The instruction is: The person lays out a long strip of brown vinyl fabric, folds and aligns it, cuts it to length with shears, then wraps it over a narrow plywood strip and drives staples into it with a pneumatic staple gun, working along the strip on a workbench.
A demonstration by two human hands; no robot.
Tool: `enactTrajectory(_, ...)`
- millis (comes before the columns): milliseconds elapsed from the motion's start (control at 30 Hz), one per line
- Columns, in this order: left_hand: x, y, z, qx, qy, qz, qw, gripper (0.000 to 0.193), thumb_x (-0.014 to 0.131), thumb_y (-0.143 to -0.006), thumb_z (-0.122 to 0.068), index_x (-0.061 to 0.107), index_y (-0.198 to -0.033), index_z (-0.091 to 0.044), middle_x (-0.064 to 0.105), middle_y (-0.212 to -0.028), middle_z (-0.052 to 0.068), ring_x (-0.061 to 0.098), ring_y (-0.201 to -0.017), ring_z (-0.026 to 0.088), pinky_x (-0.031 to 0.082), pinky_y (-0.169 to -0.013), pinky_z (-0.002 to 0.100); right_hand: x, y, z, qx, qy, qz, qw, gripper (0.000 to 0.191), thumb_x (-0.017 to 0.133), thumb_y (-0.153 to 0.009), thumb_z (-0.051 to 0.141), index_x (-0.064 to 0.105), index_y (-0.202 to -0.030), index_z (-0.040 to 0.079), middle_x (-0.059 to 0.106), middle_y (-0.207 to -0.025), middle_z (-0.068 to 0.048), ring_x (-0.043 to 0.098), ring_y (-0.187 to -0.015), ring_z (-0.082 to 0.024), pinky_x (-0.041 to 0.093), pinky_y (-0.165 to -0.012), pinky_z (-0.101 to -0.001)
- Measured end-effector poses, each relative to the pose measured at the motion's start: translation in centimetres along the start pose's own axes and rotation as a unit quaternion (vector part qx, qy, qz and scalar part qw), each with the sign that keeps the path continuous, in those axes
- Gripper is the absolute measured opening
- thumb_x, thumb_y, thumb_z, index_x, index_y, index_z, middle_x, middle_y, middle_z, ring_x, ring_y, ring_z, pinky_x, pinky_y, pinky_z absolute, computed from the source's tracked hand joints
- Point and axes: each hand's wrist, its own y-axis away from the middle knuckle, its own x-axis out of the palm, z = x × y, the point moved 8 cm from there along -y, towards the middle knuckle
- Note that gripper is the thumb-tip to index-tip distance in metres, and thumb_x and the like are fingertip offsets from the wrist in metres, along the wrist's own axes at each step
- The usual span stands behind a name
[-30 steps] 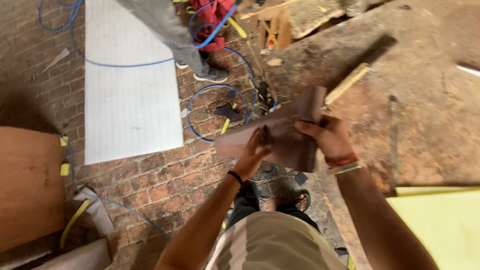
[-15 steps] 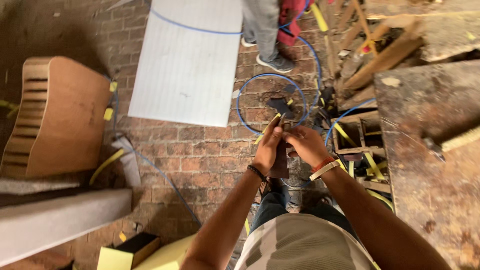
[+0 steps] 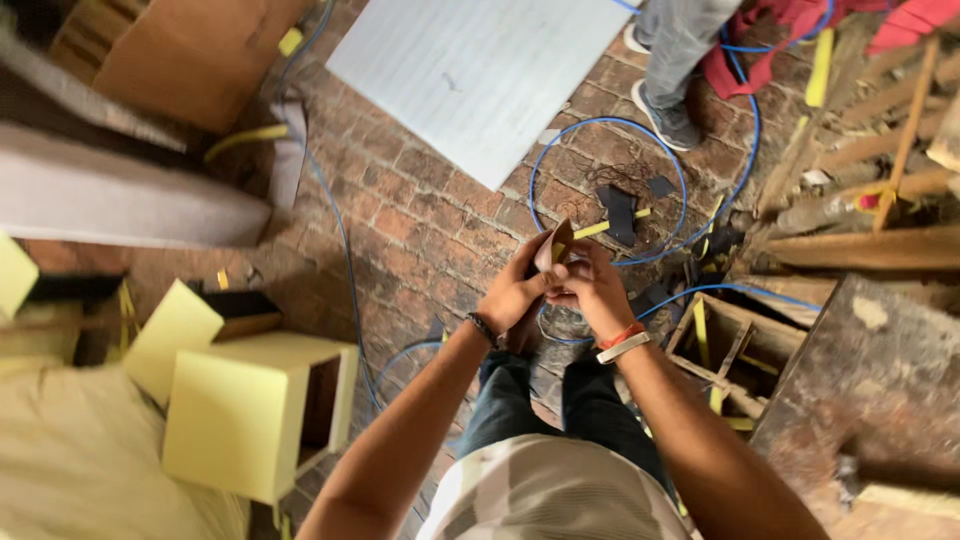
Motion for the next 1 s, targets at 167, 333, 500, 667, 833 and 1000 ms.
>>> enactTrajectory(167,-1.1,0.7,1.5,0.006,-0.247,-0.152,0.957,0.049,0.059,-0.102,-0.025,0.052,-0.147,-0.005,0.065,-0.133,0.023,0.063,-0.121,0.034,0.049,-0.101,0.039,0.8,-0.9,1.2,-0.011,0.044,0.104,0.994,0.052,0.069,-0.087,0.0,0.048,-0.134,0.005,0.068,-0.102,-0.008,0.072,-0.086,-0.017,0.064,-0.075,-0.0348)
enactTrajectory(333,-3.9,-1.3,2.9,0.091,-0.421,-0.197,0.881,0.029,0.05,-0.102,-0.026,0.063,-0.115,-0.004,0.066,-0.104,0.015,0.064,-0.098,0.032,0.053,-0.089,0.04,0.2,-1.7,1.8,-0.024,0.124,0.108,0.986,0.043,0.074,-0.091,0.007,0.057,-0.13,0.0,0.07,-0.095,-0.009,0.074,-0.081,-0.017,0.063,-0.069,-0.0302)
enactTrajectory(500,-6.6,-1.9,6.0,-0.13,0.065,-0.231,0.962,0.03,0.057,-0.097,-0.033,0.064,-0.094,-0.005,0.056,-0.08,0.002,0.052,-0.076,0.017,0.044,-0.07,0.032,0.2,-1.7,2.6,-0.043,0.119,0.134,0.983,0.043,0.073,-0.092,0.006,0.057,-0.131,0.0,0.072,-0.093,-0.01,0.075,-0.081,-0.018,0.061,-0.069,-0.03)
enactTrajectory(667,-6.4,-1.9,5.3,-0.152,0.085,-0.193,0.966,0.027,0.06,-0.101,-0.033,0.06,-0.097,-0.006,0.046,-0.08,0.001,0.042,-0.074,0.017,0.037,-0.067,0.034,-1.0,-0.8,3.7,-0.028,0.075,0.122,0.989,0.051,0.071,-0.087,0.005,0.054,-0.134,0.01,0.068,-0.106,-0.007,0.07,-0.094,-0.015,0.066,-0.078,-0.0336)
enactTrajectory(833,-6.1,-1.7,5.3,-0.148,0.053,-0.183,0.97,0.036,0.055,-0.093,-0.036,0.065,-0.106,-0.003,0.064,-0.099,0.007,0.059,-0.091,0.018,0.049,-0.088,0.034,-3.0,0.7,4.9,0.006,0.124,0.149,0.981,0.045,0.067,-0.09,0.007,0.061,-0.135,0.012,0.07,-0.112,-0.008,0.071,-0.099,-0.016,0.065,-0.082,-0.0336)
enactTrajectory(1000,-3.4,-2.0,5.3,-0.186,0.034,-0.139,0.972,0.053,0.051,-0.092,-0.042,0.06,-0.127,-0.003,0.068,-0.114,0.015,0.064,-0.101,0.025,0.05,-0.094,0.039,-2.6,0.5,4.5,0.008,0.152,0.177,0.972,0.051,0.066,-0.091,0.005,0.057,-0.141,0.011,0.071,-0.11,-0.01,0.071,-0.093,-0.018,0.063,-0.079,-0.0326)
